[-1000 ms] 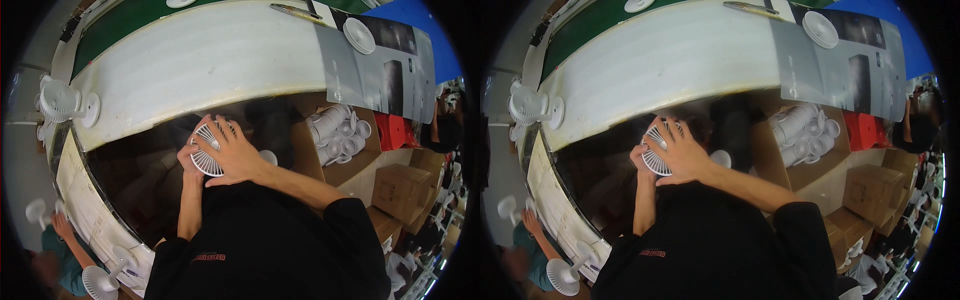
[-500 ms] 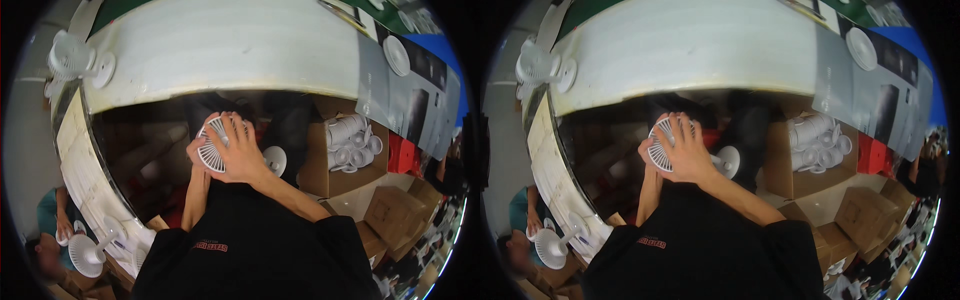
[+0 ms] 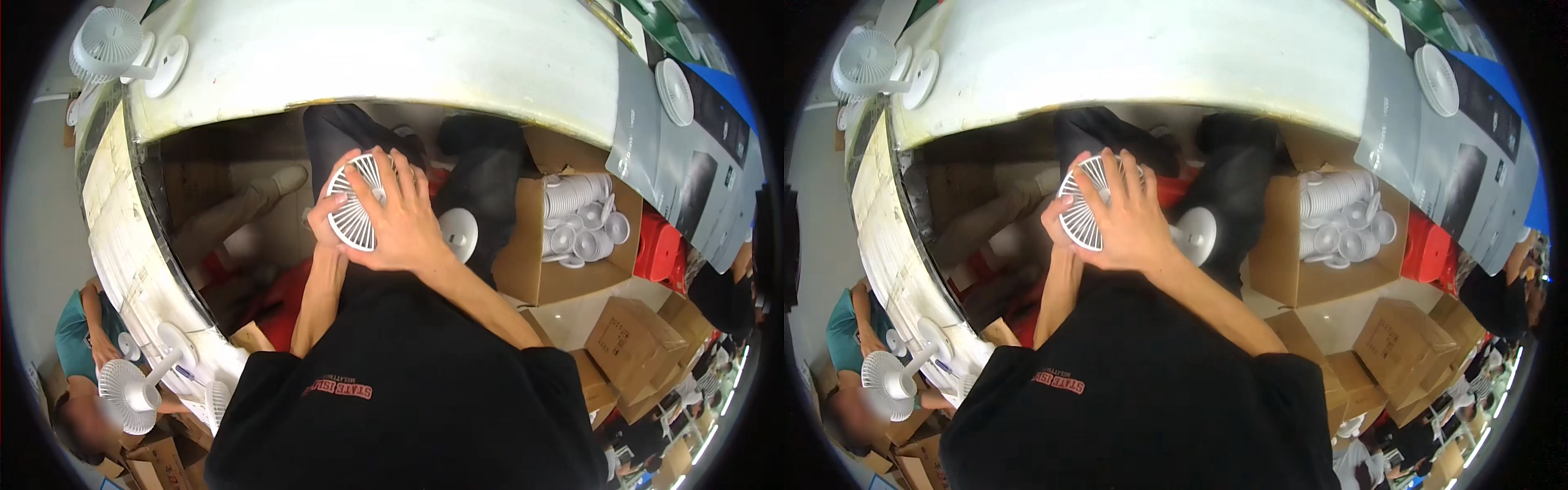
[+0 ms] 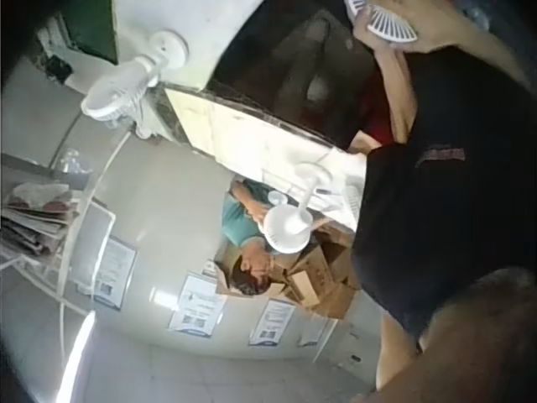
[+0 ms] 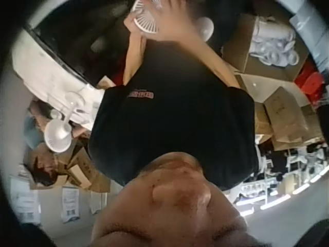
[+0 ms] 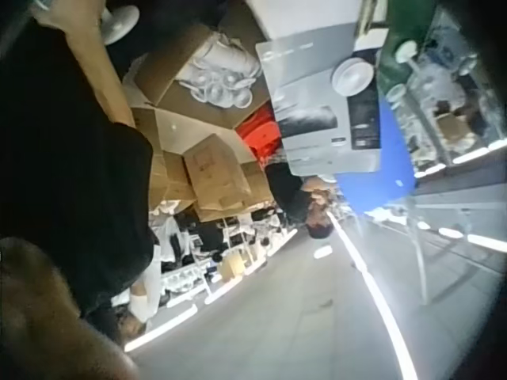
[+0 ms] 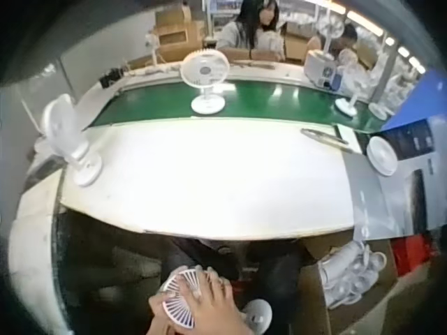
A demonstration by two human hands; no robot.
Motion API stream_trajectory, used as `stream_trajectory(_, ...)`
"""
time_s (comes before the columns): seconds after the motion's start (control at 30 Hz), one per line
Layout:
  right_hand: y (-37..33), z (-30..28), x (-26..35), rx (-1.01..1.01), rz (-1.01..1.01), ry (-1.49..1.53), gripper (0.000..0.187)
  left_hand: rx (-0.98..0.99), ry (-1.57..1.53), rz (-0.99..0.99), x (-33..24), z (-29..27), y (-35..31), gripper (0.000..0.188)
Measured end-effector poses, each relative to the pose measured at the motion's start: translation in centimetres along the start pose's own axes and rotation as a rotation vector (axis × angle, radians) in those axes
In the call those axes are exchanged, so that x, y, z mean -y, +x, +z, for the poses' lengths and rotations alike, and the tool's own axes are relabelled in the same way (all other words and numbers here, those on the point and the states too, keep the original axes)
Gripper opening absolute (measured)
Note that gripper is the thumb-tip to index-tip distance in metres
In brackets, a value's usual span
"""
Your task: Assembling and inspecting small white electric fans on a production line workbench.
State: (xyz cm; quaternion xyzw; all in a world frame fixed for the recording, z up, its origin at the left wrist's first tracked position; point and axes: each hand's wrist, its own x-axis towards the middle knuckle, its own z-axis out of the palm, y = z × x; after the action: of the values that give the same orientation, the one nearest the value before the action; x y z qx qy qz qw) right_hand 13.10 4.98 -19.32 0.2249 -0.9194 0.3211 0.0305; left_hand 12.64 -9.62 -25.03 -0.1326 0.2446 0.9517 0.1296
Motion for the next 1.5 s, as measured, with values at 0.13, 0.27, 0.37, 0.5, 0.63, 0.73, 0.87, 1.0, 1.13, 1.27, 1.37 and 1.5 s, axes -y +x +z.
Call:
stream_trajectory(0.13, 0.8, -1.2, 0.1, -0.007, -0.052, -0.035, 0.094, 0.058, -0.019, -0.025, -0.8, 0.9, 0.4, 0.079)
stream_trajectory(0.27, 1.5, -4.2, 0.4, -0.072, -0.218, 0.145, 0.086, 0.198, 0.158, 0.176, -3.8, 3.0, 0.2, 0.075)
stream_trajectory(0.37, 2.9, -8.2, -2.9, -0.279, -0.194, 0.042, 0.081, 0.407, 0.306, 0.585, -11.9, 5.5, -0.7, 0.078)
stream_trajectory(0.5, 7.3, -12.9, -12.4, -0.626, 0.029, -0.258, 0.043, -0.124, 0.919, 1.260, -28.5, 10.7, -9.9, 0.086)
stream_trajectory(0.63, 7.6, -13.6, -16.5, -0.595, 0.127, -0.310, 0.038, -0.701, 1.320, 1.797, -41.4, 9.6, -12.1, 0.062)
stream_trajectory(0.73, 6.4, -13.3, -16.6, -0.550, 0.080, -0.333, 0.035, -1.320, 1.076, 1.774, -48.2, 5.1, -9.5, 0.049)
stream_trajectory(0.87, 7.3, -15.7, -19.1, -0.588, 0.163, -0.202, 0.037, -1.776, 1.222, 1.438, -56.5, -2.0, -10.9, 0.047)
stream_trajectory(1.0, 10.8, -20.5, -25.7, -0.769, 0.155, -0.448, 0.042, -1.774, 1.574, 1.060, -62.5, -5.5, -14.1, 0.055)
stream_trajectory(1.13, 13.6, -23.8, -31.7, -0.619, 0.193, -0.637, 0.044, -2.084, 1.913, 1.418, -59.9, -2.7, -11.8, 0.054)
stream_trajectory(1.27, 14.6, -25.2, -34.5, -0.397, 0.259, -0.674, 0.040, -1.277, 1.954, 2.210, -48.4, 7.0, -5.0, 0.023)
stream_trajectory(1.37, 16.4, -25.3, -34.1, -0.431, 0.299, -0.661, 0.035, -0.594, 2.106, 2.251, -38.3, 15.0, 3.6, 0.021)
stream_trajectory(1.5, 20.1, -23.3, -31.1, -0.685, 0.222, -0.340, 0.035, 0.068, 2.092, 1.772, -27.4, 22.5, 18.0, 0.042)
